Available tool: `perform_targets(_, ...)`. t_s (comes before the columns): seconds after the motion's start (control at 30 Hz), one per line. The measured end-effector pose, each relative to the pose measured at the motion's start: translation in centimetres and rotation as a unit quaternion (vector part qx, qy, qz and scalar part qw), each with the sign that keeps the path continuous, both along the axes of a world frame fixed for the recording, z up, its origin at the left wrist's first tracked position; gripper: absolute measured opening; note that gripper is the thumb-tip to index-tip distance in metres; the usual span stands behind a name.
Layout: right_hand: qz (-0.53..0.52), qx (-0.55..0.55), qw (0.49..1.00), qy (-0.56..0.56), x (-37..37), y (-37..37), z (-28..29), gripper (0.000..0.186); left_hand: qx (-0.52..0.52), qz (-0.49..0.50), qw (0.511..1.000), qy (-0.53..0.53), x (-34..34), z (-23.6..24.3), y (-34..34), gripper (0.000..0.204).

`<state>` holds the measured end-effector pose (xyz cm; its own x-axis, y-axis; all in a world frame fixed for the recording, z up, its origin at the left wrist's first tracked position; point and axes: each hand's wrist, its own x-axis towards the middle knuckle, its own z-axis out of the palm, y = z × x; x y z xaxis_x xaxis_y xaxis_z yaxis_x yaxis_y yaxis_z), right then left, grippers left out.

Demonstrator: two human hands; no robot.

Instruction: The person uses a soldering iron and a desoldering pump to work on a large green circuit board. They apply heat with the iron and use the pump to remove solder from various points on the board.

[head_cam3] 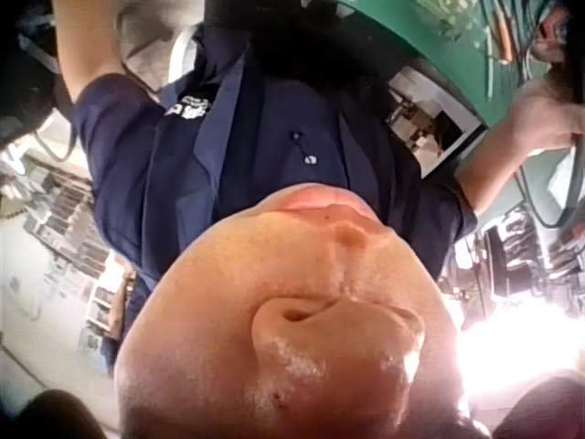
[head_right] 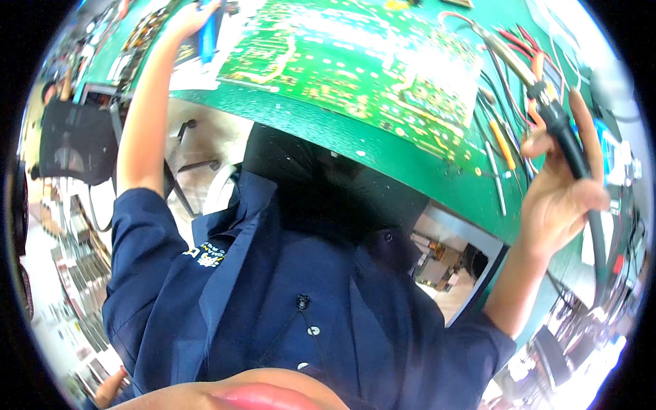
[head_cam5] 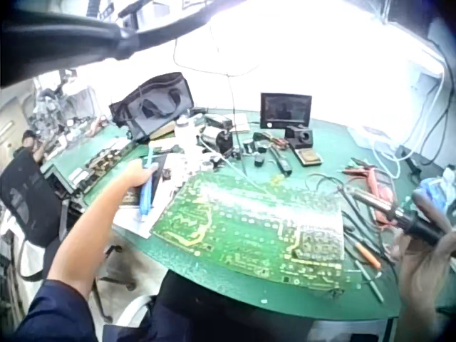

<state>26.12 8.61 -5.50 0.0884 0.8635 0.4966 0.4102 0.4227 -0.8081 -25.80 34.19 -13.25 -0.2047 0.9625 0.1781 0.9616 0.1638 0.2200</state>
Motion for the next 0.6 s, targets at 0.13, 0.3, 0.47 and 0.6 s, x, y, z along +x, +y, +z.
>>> perform_targets(0.13,-0.029,0.018,0.999,-0.029,1.5,0.6,0.4,0.098,0.135,-0.069,0.981,0.123,5.9,3.7,-5.7,0.051)
perform_targets(0.3,0.050,0.052,0.997,0.015,2.8,1.3,-1.5,0.061,0.090,-0.465,0.870,-0.138,23.9,7.8,-17.8,0.029)
perform_targets(0.47,0.041,-0.063,0.995,0.059,2.6,2.0,-1.9,0.057,0.042,-0.525,0.844,-0.098,27.6,6.4,-16.4,0.022)
perform_targets(0.6,0.083,-0.095,0.987,0.099,4.1,2.8,-2.5,0.045,0.019,-0.536,0.833,-0.136,28.9,6.3,-14.8,0.012)
